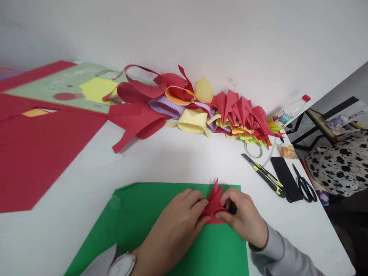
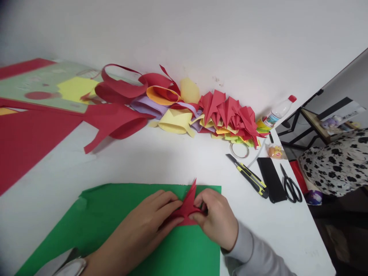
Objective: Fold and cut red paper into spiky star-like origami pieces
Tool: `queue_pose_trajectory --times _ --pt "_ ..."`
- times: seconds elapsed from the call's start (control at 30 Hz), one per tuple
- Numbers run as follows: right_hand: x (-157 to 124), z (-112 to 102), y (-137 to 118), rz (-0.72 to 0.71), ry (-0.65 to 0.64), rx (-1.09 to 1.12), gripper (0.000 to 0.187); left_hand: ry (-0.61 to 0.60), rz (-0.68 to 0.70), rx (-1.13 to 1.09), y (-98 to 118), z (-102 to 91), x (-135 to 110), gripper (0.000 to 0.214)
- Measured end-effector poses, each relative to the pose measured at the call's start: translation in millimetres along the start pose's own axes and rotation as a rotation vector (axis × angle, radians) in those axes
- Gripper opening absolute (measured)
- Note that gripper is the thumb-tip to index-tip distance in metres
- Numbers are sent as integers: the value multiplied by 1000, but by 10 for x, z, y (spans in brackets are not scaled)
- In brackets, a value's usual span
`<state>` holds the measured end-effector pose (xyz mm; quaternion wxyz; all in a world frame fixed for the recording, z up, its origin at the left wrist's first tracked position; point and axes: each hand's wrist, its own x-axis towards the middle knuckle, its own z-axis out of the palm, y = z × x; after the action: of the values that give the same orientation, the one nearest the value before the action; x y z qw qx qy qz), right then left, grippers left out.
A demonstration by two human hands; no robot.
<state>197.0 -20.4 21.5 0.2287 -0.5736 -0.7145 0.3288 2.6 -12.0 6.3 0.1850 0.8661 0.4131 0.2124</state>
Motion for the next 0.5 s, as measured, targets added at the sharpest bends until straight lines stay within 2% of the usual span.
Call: queue_pose_trajectory --times 0.13,0.23,0.37,0.5 --pt "38 -22 1 56 -21 83 41 2 -25 -124 -6 6 23 13" --pt "57 -58 13 -1 -71 124 54 47 52 -147 -8 33 8 15" --pt "43 -86 38 -157 -121 133 18 133 145 -116 2 81 -46 15" --pt "19 -79 43 -278 -139 150 9 105 60 -125 24 56 -58 15"
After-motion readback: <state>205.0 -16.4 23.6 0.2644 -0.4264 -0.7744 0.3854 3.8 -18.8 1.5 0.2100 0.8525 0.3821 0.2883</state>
